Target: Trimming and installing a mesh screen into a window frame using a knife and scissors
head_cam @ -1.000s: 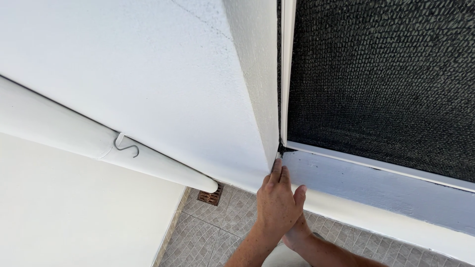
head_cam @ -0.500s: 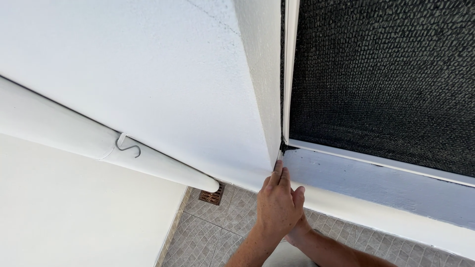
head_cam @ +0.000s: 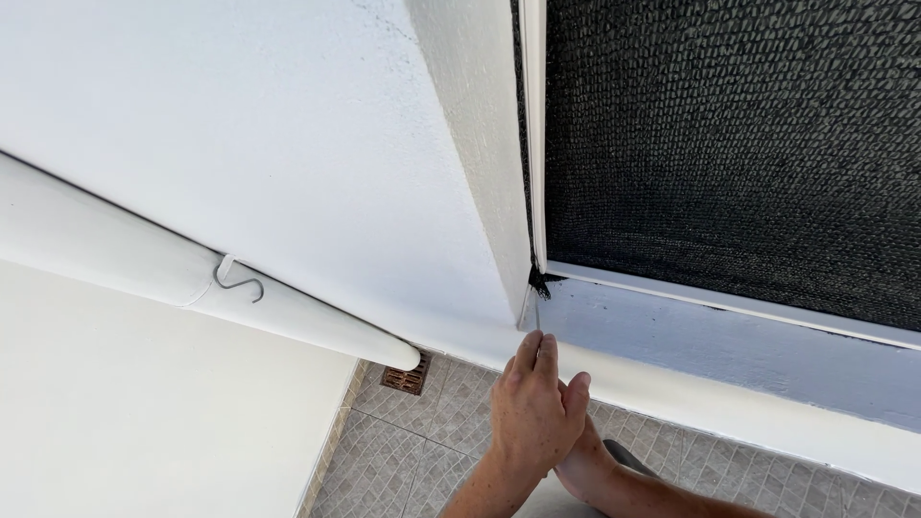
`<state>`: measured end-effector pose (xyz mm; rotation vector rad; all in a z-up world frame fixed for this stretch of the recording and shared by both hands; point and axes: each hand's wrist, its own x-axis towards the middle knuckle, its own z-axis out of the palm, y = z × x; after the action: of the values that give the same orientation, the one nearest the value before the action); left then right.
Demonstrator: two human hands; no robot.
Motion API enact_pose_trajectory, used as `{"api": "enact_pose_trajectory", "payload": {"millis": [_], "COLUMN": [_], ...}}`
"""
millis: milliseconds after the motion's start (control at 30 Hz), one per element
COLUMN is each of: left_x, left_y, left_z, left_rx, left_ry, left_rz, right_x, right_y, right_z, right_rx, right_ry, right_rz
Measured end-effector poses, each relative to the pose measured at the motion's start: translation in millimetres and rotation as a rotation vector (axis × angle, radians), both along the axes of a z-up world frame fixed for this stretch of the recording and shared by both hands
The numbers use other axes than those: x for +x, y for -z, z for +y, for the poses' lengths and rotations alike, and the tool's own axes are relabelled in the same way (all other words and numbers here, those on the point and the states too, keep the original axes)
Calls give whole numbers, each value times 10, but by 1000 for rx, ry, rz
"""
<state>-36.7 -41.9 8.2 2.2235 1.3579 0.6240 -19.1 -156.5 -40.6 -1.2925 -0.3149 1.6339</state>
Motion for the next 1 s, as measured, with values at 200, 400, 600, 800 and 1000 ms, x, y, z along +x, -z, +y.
{"api": "enact_pose_trajectory", "payload": {"millis": [200, 400, 600, 800, 1000], "left_x": [130, 449, 653, 637, 606], "left_y": [118, 322, 499, 615, 719], "left_z": [244, 516, 645, 530, 395], "left_rx": [201, 335, 486, 494, 500], "left_ry": [-39, -123, -254, -259, -296], "left_rz": [-74, 239, 484, 400, 234], "right_x": [842, 1529, 2358, 2964, 3128], "right_y": [-4, 46, -384, -124, -60], "right_z": [546, 329, 211, 315, 472], "right_rx": [42, 114, 186, 604, 684], "right_ry": [4, 0, -289, -331, -278], "right_rz": [-10, -216, -1098, -1962, -2179]}}
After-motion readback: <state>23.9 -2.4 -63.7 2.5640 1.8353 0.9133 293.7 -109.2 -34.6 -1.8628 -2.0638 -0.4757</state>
